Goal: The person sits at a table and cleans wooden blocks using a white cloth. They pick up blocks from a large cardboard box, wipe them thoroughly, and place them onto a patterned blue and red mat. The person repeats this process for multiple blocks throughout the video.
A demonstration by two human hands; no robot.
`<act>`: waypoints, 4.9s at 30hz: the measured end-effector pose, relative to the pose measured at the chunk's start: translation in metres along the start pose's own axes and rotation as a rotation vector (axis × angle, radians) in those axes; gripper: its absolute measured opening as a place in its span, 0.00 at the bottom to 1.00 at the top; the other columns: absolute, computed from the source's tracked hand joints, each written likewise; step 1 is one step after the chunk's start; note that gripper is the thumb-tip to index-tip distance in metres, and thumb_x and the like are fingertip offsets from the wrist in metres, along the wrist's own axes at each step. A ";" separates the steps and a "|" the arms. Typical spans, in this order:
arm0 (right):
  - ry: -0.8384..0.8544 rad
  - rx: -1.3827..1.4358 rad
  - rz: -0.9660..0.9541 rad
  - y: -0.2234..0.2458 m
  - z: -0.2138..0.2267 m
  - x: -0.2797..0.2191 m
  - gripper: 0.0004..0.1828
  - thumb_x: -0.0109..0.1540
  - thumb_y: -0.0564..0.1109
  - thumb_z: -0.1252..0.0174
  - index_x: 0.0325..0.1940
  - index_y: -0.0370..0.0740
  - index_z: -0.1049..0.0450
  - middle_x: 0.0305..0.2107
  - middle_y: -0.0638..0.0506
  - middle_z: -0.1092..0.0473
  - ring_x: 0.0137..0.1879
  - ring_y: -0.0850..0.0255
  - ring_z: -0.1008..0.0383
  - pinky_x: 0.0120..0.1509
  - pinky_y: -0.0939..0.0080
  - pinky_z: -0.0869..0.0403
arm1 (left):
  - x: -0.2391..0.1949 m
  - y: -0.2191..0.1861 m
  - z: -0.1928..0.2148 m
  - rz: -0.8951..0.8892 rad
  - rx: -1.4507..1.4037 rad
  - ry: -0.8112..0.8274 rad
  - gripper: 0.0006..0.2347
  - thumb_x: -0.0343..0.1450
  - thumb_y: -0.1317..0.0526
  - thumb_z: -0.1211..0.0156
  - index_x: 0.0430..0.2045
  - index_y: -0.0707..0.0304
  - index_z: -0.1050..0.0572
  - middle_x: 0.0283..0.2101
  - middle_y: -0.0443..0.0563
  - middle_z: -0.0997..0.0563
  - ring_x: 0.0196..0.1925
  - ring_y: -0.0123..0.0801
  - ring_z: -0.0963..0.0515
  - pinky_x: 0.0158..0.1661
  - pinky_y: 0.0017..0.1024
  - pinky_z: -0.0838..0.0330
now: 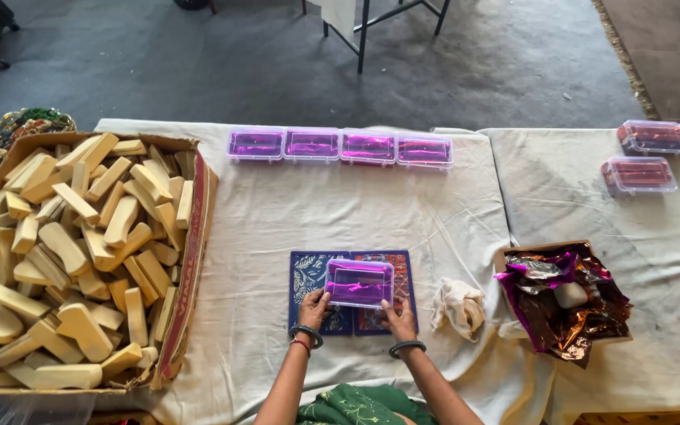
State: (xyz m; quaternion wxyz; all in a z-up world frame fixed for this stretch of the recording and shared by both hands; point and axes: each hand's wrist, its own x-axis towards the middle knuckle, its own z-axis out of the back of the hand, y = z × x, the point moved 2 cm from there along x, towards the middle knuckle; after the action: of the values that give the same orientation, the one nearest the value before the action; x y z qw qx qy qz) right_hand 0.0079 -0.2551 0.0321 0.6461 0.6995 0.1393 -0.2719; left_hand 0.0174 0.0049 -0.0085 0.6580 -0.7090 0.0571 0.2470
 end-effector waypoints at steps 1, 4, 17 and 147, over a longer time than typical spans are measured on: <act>-0.003 0.001 0.004 -0.002 -0.001 -0.002 0.29 0.61 0.53 0.35 0.62 0.42 0.34 0.38 0.48 0.24 0.39 0.61 0.21 0.41 0.60 0.22 | 0.001 -0.001 0.000 -0.003 -0.001 0.004 0.17 0.71 0.55 0.35 0.51 0.64 0.19 0.49 0.43 0.26 0.36 0.27 0.18 0.33 0.24 0.23; -0.045 0.073 0.032 -0.006 -0.003 -0.008 0.27 0.60 0.53 0.35 0.59 0.42 0.33 0.38 0.50 0.24 0.38 0.64 0.20 0.39 0.62 0.22 | -0.001 -0.001 0.000 0.025 -0.006 0.024 0.18 0.71 0.54 0.35 0.52 0.63 0.20 0.49 0.43 0.26 0.36 0.26 0.17 0.33 0.23 0.23; 0.038 -0.161 -0.029 0.053 0.001 0.000 0.25 0.60 0.50 0.35 0.57 0.38 0.31 0.33 0.50 0.25 0.33 0.64 0.23 0.31 0.63 0.26 | -0.012 -0.016 0.001 0.007 0.030 0.039 0.19 0.70 0.55 0.35 0.54 0.62 0.22 0.51 0.44 0.26 0.39 0.27 0.17 0.35 0.24 0.22; -0.519 -0.474 0.425 0.231 0.230 0.328 0.35 0.62 0.51 0.35 0.70 0.36 0.34 0.60 0.42 0.29 0.65 0.54 0.28 0.69 0.57 0.32 | -0.023 -0.077 -0.098 -0.699 1.319 -0.111 0.29 0.73 0.42 0.57 0.70 0.45 0.45 0.76 0.47 0.51 0.77 0.39 0.54 0.70 0.52 0.65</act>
State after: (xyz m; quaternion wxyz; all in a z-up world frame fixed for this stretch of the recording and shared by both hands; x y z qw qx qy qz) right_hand 0.3541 -0.5613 0.0355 0.8447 0.4528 -0.1174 -0.2602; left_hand 0.0554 -0.0853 0.0720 0.9887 -0.1304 -0.0686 -0.0267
